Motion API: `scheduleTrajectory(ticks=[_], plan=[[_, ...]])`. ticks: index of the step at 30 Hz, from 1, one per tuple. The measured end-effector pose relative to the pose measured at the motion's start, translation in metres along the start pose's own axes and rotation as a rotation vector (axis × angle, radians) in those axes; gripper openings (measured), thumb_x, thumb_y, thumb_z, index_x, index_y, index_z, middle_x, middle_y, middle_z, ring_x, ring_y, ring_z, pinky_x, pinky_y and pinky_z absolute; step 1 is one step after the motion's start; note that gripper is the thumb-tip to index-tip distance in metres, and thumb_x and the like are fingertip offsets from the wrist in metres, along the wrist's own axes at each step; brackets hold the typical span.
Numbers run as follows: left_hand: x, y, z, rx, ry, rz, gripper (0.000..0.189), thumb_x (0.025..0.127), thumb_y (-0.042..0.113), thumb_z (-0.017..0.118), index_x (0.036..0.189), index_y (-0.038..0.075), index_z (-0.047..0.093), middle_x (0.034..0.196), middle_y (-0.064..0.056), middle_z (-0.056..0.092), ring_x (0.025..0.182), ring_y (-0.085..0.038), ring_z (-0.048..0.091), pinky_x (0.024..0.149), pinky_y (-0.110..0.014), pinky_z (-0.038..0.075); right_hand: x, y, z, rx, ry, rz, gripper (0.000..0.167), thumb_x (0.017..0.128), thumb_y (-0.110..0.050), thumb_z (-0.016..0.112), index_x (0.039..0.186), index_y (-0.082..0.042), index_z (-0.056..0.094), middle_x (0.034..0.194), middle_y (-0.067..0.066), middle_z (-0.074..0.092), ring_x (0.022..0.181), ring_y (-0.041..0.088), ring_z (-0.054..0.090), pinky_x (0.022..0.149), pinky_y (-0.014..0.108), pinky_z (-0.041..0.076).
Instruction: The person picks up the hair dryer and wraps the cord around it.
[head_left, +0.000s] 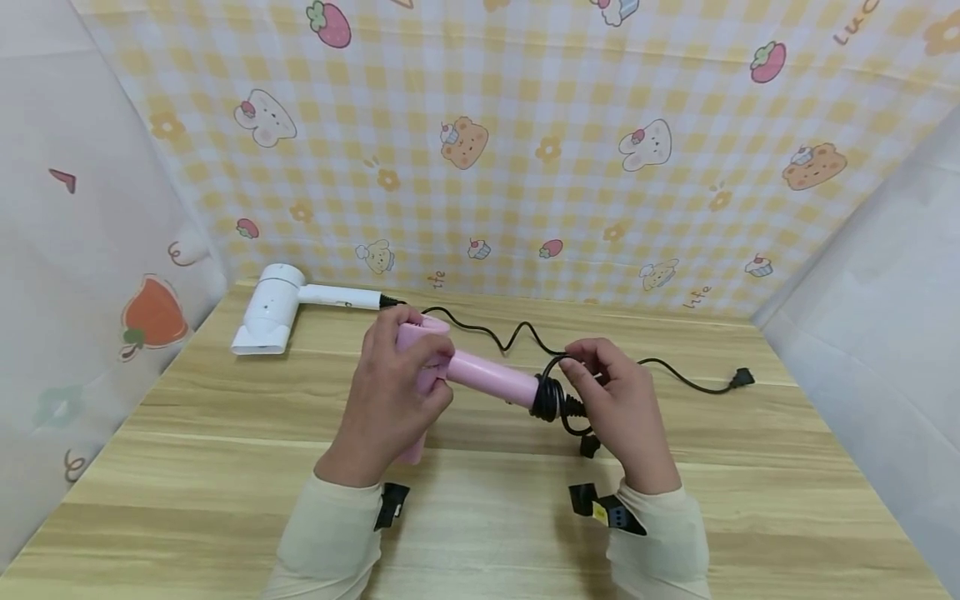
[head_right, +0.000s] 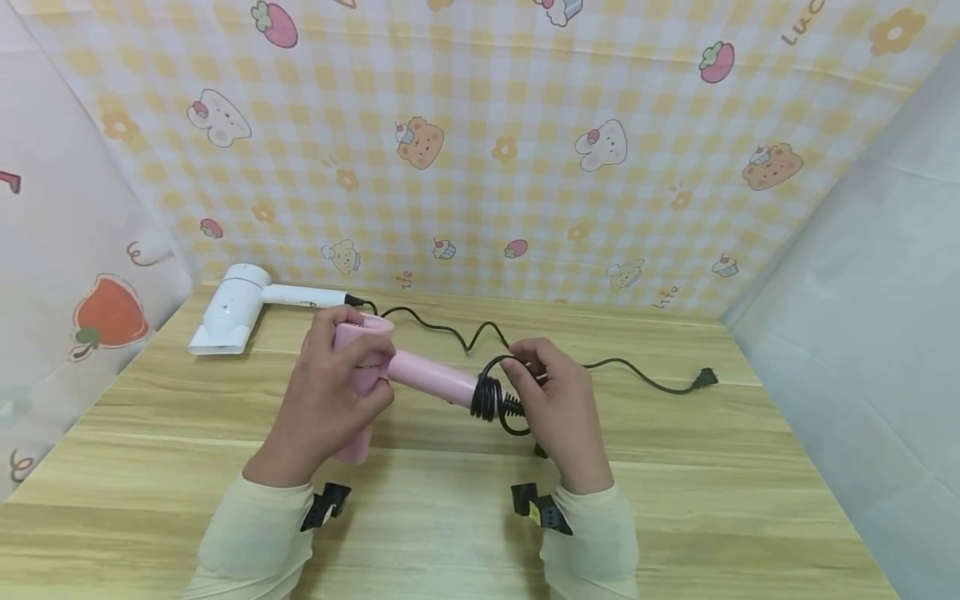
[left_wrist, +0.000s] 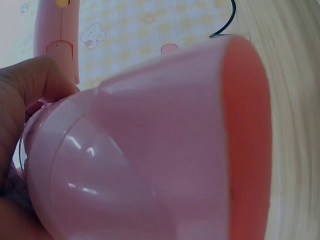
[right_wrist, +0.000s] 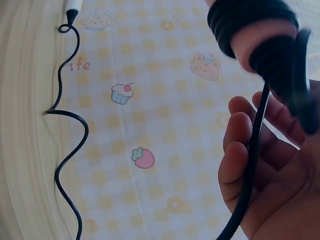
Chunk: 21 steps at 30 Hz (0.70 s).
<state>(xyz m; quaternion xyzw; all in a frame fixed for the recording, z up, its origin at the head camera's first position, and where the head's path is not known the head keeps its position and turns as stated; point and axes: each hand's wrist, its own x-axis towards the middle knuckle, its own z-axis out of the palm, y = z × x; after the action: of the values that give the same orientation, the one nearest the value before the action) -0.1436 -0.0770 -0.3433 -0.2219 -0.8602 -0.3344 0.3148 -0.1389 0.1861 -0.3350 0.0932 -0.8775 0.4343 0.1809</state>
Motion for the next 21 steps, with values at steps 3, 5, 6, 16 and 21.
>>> scheduleTrajectory(ticks=[3,5,6,16,21], plan=[[0.0,-0.001,-0.002,-0.001,-0.007,0.015,0.034,0.064,-0.002,0.072,0.092,0.018,0.067,0.124,-0.016,0.043,0.108,-0.039,0.046,0.084,-0.05,0.046,0.0,0.002,-0.002,0.019,-0.02,0.03,0.012,0.094,-0.021,0.068,0.104,-0.013,0.07,0.081,0.002,0.062,0.071,0.019,0.054,0.06,0.029,0.045],[0.001,-0.002,-0.003,-0.006,-0.006,0.026,0.034,0.065,-0.002,0.072,0.091,0.018,0.067,0.124,-0.016,0.044,0.107,-0.039,0.047,0.084,-0.049,0.045,0.0,0.003,-0.002,0.03,-0.041,0.045,0.013,0.095,-0.025,0.068,0.103,-0.015,0.07,0.082,0.002,0.063,0.07,0.019,0.054,0.06,0.029,0.045],[0.001,-0.003,-0.003,-0.014,-0.007,0.029,0.034,0.065,-0.002,0.071,0.091,0.018,0.067,0.123,-0.016,0.044,0.107,-0.039,0.047,0.084,-0.049,0.045,0.0,0.004,-0.002,0.038,-0.052,0.053,0.013,0.095,-0.026,0.068,0.103,-0.015,0.07,0.083,0.003,0.064,0.07,0.02,0.054,0.061,0.029,0.046],[0.001,-0.003,-0.005,-0.104,-0.011,0.01,0.033,0.065,0.0,0.071,0.093,0.018,0.067,0.124,-0.015,0.043,0.11,-0.035,0.047,0.089,-0.048,0.042,0.002,0.01,-0.001,0.127,-0.133,0.05,0.018,0.097,-0.028,0.063,0.104,-0.012,0.071,0.082,0.004,0.064,0.074,0.026,0.058,0.061,0.028,0.048],[0.001,-0.002,-0.005,-0.154,-0.004,-0.021,0.033,0.067,0.001,0.071,0.095,0.018,0.069,0.126,-0.016,0.042,0.111,-0.033,0.047,0.089,-0.047,0.043,0.003,0.011,0.002,0.105,-0.139,-0.007,0.019,0.098,-0.024,0.062,0.102,-0.01,0.074,0.085,0.002,0.067,0.073,0.017,0.055,0.063,0.027,0.045]])
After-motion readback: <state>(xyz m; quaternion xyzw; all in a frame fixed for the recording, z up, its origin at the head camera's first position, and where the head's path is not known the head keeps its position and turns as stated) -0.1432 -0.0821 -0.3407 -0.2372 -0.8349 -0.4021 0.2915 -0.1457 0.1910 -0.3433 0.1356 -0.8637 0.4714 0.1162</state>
